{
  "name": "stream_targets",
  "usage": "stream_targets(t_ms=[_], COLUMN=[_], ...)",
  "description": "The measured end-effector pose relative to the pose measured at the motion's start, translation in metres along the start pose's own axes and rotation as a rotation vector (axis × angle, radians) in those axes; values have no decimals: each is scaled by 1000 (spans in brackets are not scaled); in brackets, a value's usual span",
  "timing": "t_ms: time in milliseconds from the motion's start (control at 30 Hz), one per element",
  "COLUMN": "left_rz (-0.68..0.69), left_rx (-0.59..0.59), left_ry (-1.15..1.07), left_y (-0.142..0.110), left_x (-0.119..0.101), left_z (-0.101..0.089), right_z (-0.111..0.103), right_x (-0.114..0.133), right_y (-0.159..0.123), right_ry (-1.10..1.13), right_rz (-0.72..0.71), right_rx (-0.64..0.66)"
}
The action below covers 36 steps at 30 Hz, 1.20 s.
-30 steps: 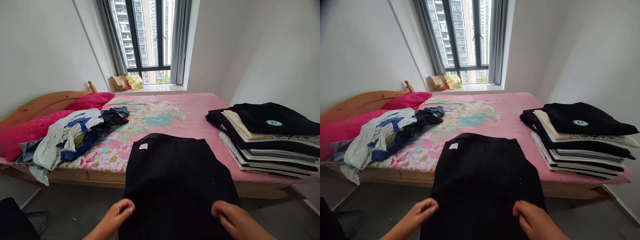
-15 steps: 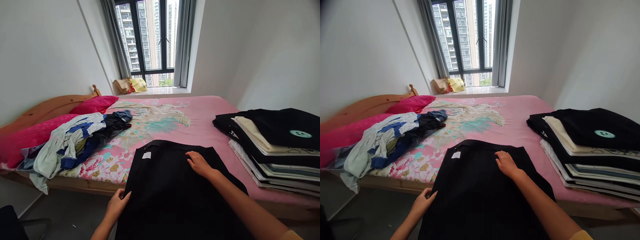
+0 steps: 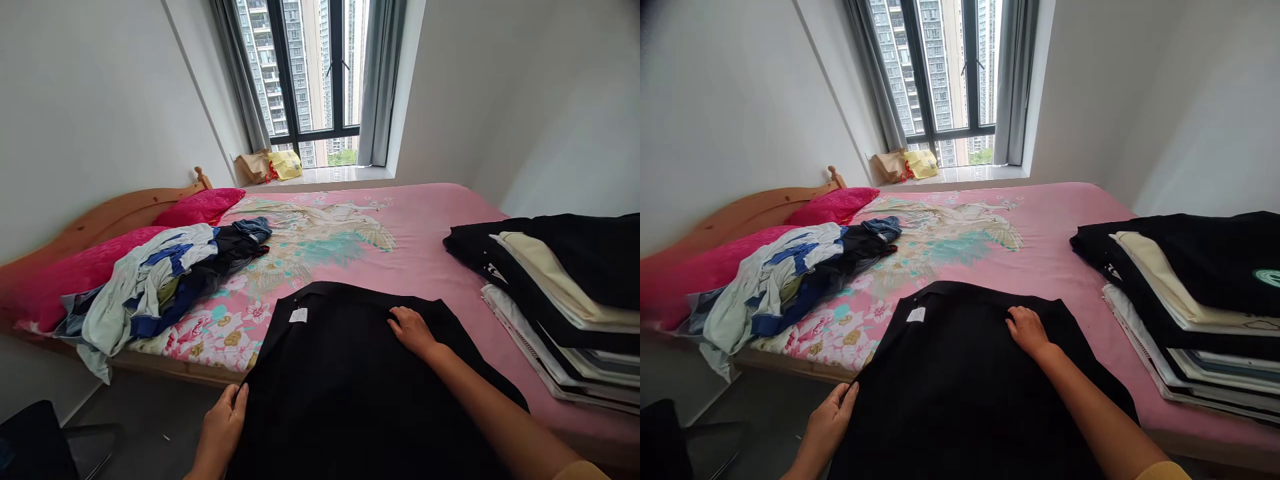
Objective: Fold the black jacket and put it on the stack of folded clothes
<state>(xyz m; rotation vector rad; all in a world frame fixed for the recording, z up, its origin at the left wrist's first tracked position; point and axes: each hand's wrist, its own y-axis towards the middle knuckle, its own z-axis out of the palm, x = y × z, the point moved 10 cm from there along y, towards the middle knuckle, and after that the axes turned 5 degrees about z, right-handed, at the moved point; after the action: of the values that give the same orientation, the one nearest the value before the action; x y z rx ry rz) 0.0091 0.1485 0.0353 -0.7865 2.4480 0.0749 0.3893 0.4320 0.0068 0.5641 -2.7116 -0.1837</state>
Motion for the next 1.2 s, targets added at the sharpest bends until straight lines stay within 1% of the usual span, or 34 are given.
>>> stream_targets(t_ms=[33, 67, 100, 133, 167, 200, 233, 267, 300, 333, 367, 400, 467, 500, 533, 567, 633, 700, 767, 800, 867, 933, 967, 1000, 1067, 1100, 1167, 1200], left_rz=[41, 91, 151, 199, 246, 330, 449, 563, 654, 718, 755, 775, 817, 848, 879, 899, 911, 881, 814, 782, 750, 766, 771, 760, 689, 641, 556, 531], left_rx=[-9, -17, -7, 23, 94, 204, 363, 484, 551, 552, 488, 386, 183, 116, 78, 63, 101, 193, 295, 338, 405, 465, 524, 601, 747, 791, 804, 805], left_ry=[-57, -123, -189, -218, -214, -178, -123, -67, -17, 19, 41, 51, 48, 46, 45, 55, 123, 247, 378, 426, 468, 445, 419, 403, 432, 472, 572, 601], left_y=[3, 5, 5, 3, -1, -10, -23, -38, -48, -53, -49, -39, -11, 5, 21, 38, 71, 100, 121, 128, 137, 138, 136, 133, 128, 127, 128, 128], left_x=[-23, -51, -83, -114, -145, -177, -207, -230, -246, -255, -259, -261, -261, -262, -264, -268, -278, -291, -302, -308, -316, -320, -317, -310, -284, -269, -243, -234], left_z=[-2, 0, 7, 19, 37, 60, 88, 110, 124, 130, 127, 118, 93, 83, 77, 75, 84, 103, 121, 126, 127, 119, 116, 113, 108, 105, 96, 92], right_z=[2, 3, 4, 4, 3, 2, 0, -1, -3, -4, -5, -7, -9, -9, -10, -10, -10, -11, -12, -13, -15, -16, -16, -16, -16, -16, -17, -17], right_x=[-3, -6, -8, -9, -9, -9, -8, -6, -5, -4, -4, -5, -6, -7, -8, -9, -10, -11, -12, -13, -15, -18, -19, -20, -21, -21, -21, -21], right_y=[-1, -2, -3, -4, -5, -7, -9, -12, -15, -17, -19, -20, -20, -19, -19, -18, -17, -17, -17, -17, -17, -17, -17, -16, -16, -15, -15, -15], right_ry=[29, 50, 60, 61, 58, 57, 61, 71, 87, 105, 122, 137, 155, 157, 158, 159, 167, 182, 206, 220, 249, 275, 285, 293, 306, 311, 317, 318], right_rz=[2, 7, 13, 19, 22, 21, 13, 1, -12, -23, -29, -30, -19, -11, -3, 3, 11, 15, 18, 20, 25, 35, 42, 47, 53, 54, 57, 60], right_rx=[2, -3, -19, -48, -85, -125, -163, -195, -221, -241, -259, -274, -294, -299, -302, -304, -310, -322, -338, -346, -360, -366, -367, -365, -358, -356, -356, -358])
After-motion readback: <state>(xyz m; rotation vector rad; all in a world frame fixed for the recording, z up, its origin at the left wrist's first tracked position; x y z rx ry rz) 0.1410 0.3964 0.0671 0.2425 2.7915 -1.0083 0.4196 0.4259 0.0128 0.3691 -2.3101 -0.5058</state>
